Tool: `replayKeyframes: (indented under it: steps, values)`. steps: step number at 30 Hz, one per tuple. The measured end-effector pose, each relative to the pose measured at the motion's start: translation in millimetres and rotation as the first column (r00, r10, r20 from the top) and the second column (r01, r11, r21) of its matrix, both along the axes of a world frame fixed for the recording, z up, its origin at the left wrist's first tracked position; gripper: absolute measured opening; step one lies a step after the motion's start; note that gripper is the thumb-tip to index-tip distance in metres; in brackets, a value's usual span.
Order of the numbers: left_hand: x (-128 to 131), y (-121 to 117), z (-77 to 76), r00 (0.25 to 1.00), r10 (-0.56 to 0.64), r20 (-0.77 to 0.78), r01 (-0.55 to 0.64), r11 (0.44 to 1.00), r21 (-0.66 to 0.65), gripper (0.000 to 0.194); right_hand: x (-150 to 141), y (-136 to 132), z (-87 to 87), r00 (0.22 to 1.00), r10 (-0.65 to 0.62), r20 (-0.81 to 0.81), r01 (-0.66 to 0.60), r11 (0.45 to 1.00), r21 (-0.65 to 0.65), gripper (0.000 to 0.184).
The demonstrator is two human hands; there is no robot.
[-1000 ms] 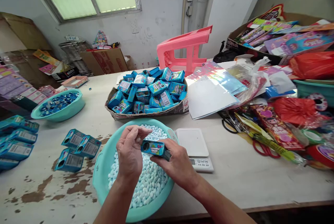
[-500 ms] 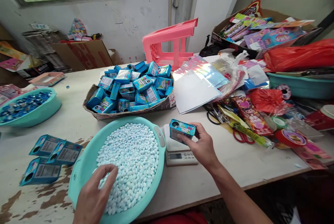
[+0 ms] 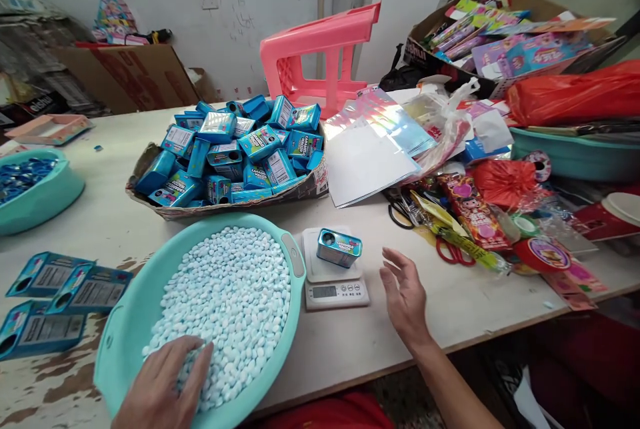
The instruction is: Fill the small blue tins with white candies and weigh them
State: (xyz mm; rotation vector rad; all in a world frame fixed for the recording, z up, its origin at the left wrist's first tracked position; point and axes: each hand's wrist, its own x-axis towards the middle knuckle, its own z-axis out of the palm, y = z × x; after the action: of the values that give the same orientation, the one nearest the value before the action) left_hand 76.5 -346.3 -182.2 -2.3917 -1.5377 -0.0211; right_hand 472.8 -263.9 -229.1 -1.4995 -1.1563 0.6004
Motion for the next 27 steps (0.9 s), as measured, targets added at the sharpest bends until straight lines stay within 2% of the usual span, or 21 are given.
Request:
replayKeyframes:
  steps: [2,6,11,14,17,20,23,25,27]
  values:
    - [-1.9,0.0,-2.2,1.000,-0.005,-0.004,0.005,1.000,-0.018,0.043,6.6,-19.6,-6.4,0.996,-0.064,0.063,0.065,0.998,-0.025,0.035]
    - [-6.5,2.6,-5.1,0.998,-0.052,-0.018,0.051,0.997,-0.063,0.044,10.4,-46.6,-14.8,0.986,-0.058,0.155,0.064,0.997,-0.038,0.027]
    - [-4.7,10.9,-4.4,0.998,-0.049,0.051,0.053,0.995,-0.086,0.037,9.5,-46.9,-19.4,0.986,-0.027,0.167,0.036,0.998,-0.046,0.021]
    - [4.7,21.6,-1.6,0.978,0.083,0.190,-0.048,0.982,-0.183,0.029,7.3,-39.3,-19.4,0.988,-0.011,0.155,0.014,1.000,-0.019,0.019]
    - [16.7,33.4,4.1,0.922,0.235,0.309,-0.117,0.928,-0.354,0.027,4.3,-33.3,-17.7,0.990,0.010,0.142,-0.008,1.000,-0.015,0.018]
    - [23.8,41.5,13.5,0.858,0.336,0.388,-0.113,0.861,-0.496,0.026,2.3,-28.9,-14.8,0.992,0.018,0.127,-0.016,1.000,-0.013,0.018]
    - [20.9,45.7,24.7,0.756,0.424,0.500,-0.144,0.852,-0.504,0.025,0.5,-23.0,-9.6,0.992,0.031,0.119,-0.032,0.999,0.003,0.019]
    - [15.0,47.3,30.7,0.672,0.495,0.551,-0.215,0.842,-0.494,0.027,-2.3,-16.6,-5.1,0.994,0.047,0.101,-0.049,0.999,0.016,0.020]
    - [8.9,48.5,33.5,0.624,0.552,0.554,-0.278,0.819,-0.503,0.031,-7.6,-7.3,-1.1,0.996,0.064,0.062,-0.065,0.998,0.023,0.026]
